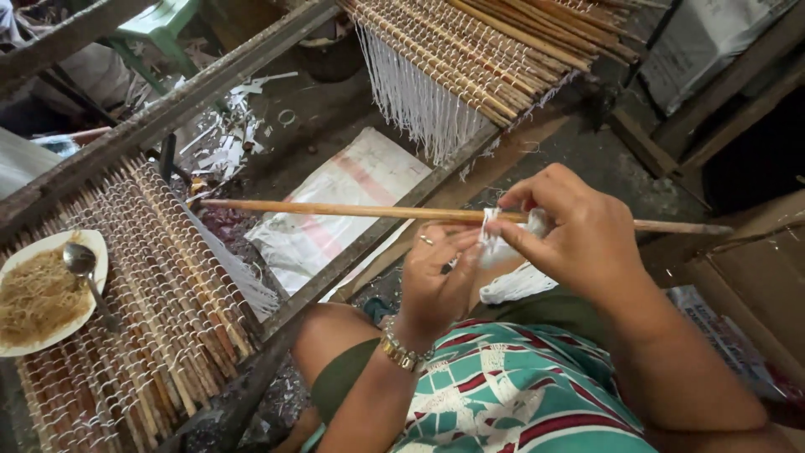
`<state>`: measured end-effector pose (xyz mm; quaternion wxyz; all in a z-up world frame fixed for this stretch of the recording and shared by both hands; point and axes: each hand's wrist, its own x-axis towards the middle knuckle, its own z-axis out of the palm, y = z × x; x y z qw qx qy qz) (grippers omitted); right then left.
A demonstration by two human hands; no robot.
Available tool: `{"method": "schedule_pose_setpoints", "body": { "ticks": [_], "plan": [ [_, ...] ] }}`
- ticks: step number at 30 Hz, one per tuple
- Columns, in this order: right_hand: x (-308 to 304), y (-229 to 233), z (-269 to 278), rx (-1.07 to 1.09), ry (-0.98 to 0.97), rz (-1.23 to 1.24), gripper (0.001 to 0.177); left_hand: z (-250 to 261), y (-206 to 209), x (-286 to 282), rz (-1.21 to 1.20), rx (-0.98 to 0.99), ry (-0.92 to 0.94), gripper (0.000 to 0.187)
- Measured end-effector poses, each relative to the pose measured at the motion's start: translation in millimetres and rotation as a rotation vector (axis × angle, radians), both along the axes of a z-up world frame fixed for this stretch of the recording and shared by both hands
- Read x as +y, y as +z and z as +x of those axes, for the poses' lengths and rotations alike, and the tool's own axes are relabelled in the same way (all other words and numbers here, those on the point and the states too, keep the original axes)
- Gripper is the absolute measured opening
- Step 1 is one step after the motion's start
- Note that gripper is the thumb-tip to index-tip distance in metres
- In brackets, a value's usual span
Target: Tying individual white threads onto a wooden rod as part of a weaving or loom preparation process.
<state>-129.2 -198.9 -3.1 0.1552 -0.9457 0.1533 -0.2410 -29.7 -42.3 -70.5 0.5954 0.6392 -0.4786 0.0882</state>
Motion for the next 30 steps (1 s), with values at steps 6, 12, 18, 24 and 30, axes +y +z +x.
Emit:
{"method": "schedule_pose_setpoints", "body": {
  "ticks": [6, 12, 18, 24, 30],
  "plan": [
    [-1, 12, -3, -0.030, 0.061, 0.047, 0.013, 15, -23, 5, -0.363, 0.775, -0.282, 0.025],
    [8, 29, -5, 0.035, 0.172, 0.268, 0.029, 2, -7, -6, 0.115, 0.411, -0.109, 0.016],
    [-5, 12, -5, 0.005, 0.120, 0.103, 0.014, 1, 16, 6, -0.007, 0.478, -0.019, 0.040],
    [0, 23, -6, 0.004, 0.170, 0.220, 0.018, -5, -7, -21, 0.035, 0.633, -0.239, 0.038],
    [-3, 26, -13, 0.027, 0.133, 0.163, 0.019, -2, -10, -20, 0.056, 0.155, -0.132, 0.023]
  ]
}}
